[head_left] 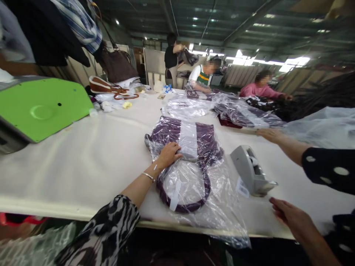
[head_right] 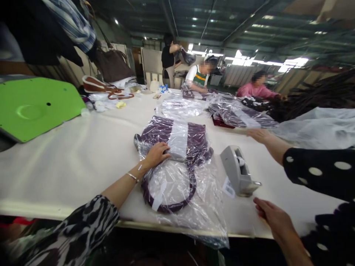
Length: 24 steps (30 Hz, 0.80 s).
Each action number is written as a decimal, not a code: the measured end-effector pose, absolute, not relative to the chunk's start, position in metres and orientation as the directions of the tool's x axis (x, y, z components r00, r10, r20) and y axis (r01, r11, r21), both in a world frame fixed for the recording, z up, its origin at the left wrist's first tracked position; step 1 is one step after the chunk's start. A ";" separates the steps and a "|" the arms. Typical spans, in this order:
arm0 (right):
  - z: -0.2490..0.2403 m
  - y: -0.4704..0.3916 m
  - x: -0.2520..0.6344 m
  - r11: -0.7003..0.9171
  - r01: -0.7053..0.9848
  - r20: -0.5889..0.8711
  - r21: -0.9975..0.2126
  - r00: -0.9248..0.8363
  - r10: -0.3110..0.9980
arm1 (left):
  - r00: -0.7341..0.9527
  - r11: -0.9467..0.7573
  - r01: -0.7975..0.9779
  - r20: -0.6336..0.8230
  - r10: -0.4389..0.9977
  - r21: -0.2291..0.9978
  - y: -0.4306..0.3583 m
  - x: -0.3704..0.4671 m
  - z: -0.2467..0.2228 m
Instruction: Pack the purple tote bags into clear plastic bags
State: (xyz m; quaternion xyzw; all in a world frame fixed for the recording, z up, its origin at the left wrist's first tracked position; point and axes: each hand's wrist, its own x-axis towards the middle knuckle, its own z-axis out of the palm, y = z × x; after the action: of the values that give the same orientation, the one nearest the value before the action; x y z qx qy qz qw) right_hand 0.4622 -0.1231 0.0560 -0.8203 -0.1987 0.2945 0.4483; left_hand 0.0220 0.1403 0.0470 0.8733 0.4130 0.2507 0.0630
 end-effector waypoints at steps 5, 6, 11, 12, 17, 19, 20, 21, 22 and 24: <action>0.094 -0.114 0.403 -0.463 0.286 -0.275 -0.839 0.512 0.814 | 0.507 -0.624 0.735 0.393 0.767 0.268 0.139 0.023 0.044; 0.108 -0.103 0.381 -0.390 0.368 -0.243 -0.844 0.386 0.890 | 0.505 -0.619 0.740 0.392 0.769 0.262 0.140 0.023 0.044; 0.155 -0.005 0.254 -0.075 0.509 -0.157 -0.857 -0.120 0.980 | 0.473 -0.598 0.744 0.399 0.786 0.297 0.144 0.024 0.041; 0.157 0.018 0.234 -0.056 0.500 -0.162 -0.864 -0.172 0.972 | 0.469 -0.598 0.743 0.402 0.786 0.302 0.145 0.024 0.040; 0.135 0.108 0.189 -0.038 0.666 -0.252 -0.745 -0.228 0.940 | 0.460 -0.605 0.731 0.427 0.779 0.316 0.148 0.024 0.038; 0.120 0.130 0.187 -0.080 0.769 -0.312 -0.635 -0.160 0.937 | 0.457 -0.605 0.727 0.428 0.780 0.325 0.148 0.024 0.039; 0.113 0.139 0.187 -0.104 0.801 -0.332 -0.590 -0.124 0.935 | 0.456 -0.603 0.726 0.425 0.782 0.330 0.148 0.024 0.039; 0.107 0.146 0.188 -0.122 0.822 -0.346 -0.557 -0.096 0.933 | 0.454 -0.600 0.727 0.420 0.786 0.335 0.148 0.024 0.040; 0.101 0.152 0.189 -0.135 0.836 -0.355 -0.532 -0.075 0.932 | 0.452 -0.596 0.728 0.416 0.789 0.340 0.148 0.024 0.040; 0.092 0.162 0.191 -0.152 0.865 -0.377 -0.478 -0.046 0.925 | 0.446 -0.589 0.729 0.410 0.795 0.349 0.147 0.024 0.041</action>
State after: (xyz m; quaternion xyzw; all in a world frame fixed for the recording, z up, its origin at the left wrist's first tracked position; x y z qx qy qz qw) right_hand 0.1912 0.1625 0.0923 -0.6892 -0.6493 0.3181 0.0473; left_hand 0.0243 0.1473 0.0408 0.8481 0.4493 0.2740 0.0608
